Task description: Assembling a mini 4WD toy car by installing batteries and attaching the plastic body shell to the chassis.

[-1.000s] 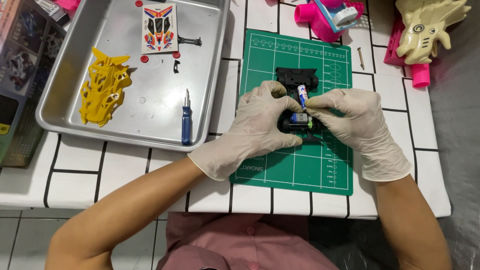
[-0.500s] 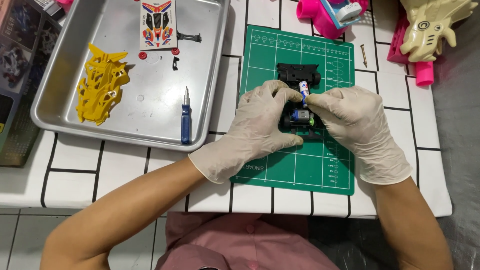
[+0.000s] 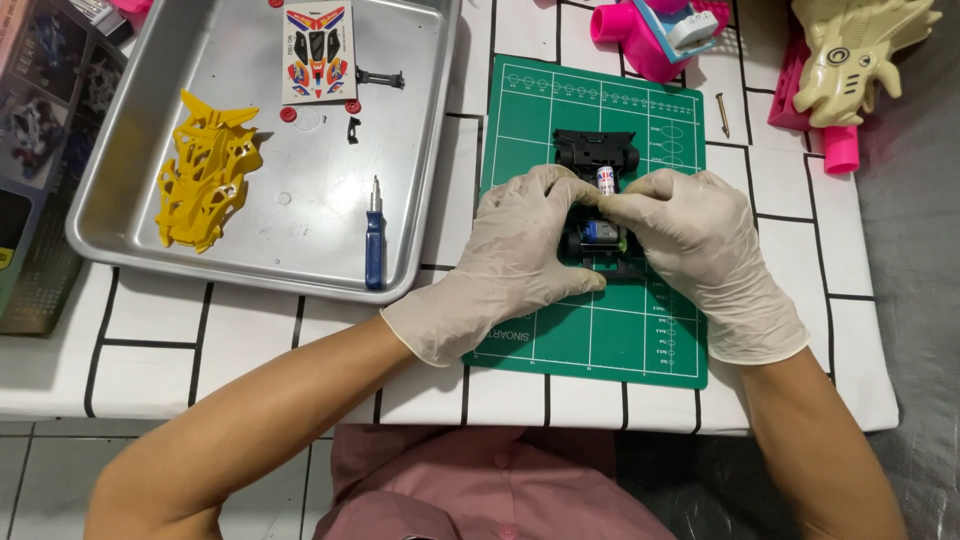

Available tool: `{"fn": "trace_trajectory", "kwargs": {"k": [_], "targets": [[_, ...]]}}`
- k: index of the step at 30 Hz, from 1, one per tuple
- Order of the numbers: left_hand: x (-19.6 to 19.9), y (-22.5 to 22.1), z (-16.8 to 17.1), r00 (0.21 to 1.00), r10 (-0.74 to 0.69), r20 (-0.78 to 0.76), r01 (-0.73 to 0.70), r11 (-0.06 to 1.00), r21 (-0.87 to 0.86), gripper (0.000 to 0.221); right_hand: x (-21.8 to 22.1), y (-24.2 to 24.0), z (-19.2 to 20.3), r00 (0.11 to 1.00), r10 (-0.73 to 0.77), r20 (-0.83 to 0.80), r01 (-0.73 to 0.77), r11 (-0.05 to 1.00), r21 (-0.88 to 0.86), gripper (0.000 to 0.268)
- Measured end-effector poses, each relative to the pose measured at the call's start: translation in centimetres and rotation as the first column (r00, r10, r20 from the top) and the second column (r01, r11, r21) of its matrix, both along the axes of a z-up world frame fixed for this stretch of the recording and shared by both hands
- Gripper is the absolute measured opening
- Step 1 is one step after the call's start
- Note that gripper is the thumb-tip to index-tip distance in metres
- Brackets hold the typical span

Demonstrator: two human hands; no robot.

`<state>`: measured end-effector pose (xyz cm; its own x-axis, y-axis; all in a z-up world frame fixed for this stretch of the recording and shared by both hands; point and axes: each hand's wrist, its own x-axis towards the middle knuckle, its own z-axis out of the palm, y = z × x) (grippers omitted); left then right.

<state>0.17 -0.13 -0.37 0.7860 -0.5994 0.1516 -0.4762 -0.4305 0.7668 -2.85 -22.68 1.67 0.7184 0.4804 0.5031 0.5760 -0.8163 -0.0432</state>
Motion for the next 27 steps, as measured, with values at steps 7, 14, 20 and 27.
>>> {"fn": "trace_trajectory", "kwargs": {"k": [7,14,20,27], "targets": [[-0.1,-0.1,-0.3,1.000,0.021,0.021,-0.021,1.000,-0.017,0.081,0.1,0.5,0.1,0.987,0.027,-0.156,0.016,0.964,0.264,0.017],[-0.1,-0.1,-0.5,0.999,0.026,0.028,-0.025,0.999,-0.030,0.086,0.0,0.9,0.4,0.981,0.003,-0.192,0.053,0.958,0.282,0.013],[-0.4,0.1,-0.1,0.999,0.026,0.037,-0.025,0.999,-0.040,0.088,-0.5,1.2,1.0,0.983,-0.018,-0.182,0.070,0.956,0.285,0.014],[-1.2,1.4,3.2,0.985,0.061,0.163,-0.042,0.992,-0.118,0.082,-0.4,1.3,0.9,0.980,-0.029,-0.197,0.087,0.953,0.290,0.015]]}}
